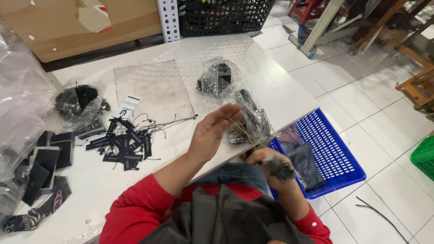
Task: The person sorts small black tags with attached strings on a white table, picking them up, separating tangled strings, and stacking them. The person also places some tags into a blue basket and handles bubble-wrapped packages on the table.
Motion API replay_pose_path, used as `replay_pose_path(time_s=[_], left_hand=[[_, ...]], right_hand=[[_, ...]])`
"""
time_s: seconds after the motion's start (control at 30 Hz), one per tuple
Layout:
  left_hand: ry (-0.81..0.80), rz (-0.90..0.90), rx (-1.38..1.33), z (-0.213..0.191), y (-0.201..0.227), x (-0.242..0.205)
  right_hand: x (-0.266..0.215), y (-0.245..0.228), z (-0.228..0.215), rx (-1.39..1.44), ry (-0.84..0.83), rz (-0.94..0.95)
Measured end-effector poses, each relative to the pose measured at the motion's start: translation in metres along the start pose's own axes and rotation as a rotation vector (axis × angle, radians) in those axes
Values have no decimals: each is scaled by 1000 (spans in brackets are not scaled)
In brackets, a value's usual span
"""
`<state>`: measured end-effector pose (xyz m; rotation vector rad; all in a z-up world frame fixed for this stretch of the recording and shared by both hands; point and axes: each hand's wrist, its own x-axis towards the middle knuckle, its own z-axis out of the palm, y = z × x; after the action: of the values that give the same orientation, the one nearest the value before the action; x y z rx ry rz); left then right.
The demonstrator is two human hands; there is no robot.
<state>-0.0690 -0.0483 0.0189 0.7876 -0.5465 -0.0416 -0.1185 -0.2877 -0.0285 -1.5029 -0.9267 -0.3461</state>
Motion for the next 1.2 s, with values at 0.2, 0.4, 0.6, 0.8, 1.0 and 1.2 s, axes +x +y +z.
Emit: replay_pose_path(time_s=[0.2,0.4,0.6,0.8,1.0,1.2], left_hand=[[-306,148,1213,10,32,2],[-842,211,1252,22,66,-20],[-1268,-321,1837,49,60,-27],[-639,190,1196,39,83,-28],[-682,360,1080,34,102,-27],[-485,484,1265,12,127,-23]], right_hand=[[11,-23,16,-137,-219,151],[14,-33,4,-359,-469,362],[7,-7,50,-658,-883,485],[22,-12,41,-410,-704,335],[62,-36,35,-513,-312,64],[114,-50,44,-674,-429,-46]])
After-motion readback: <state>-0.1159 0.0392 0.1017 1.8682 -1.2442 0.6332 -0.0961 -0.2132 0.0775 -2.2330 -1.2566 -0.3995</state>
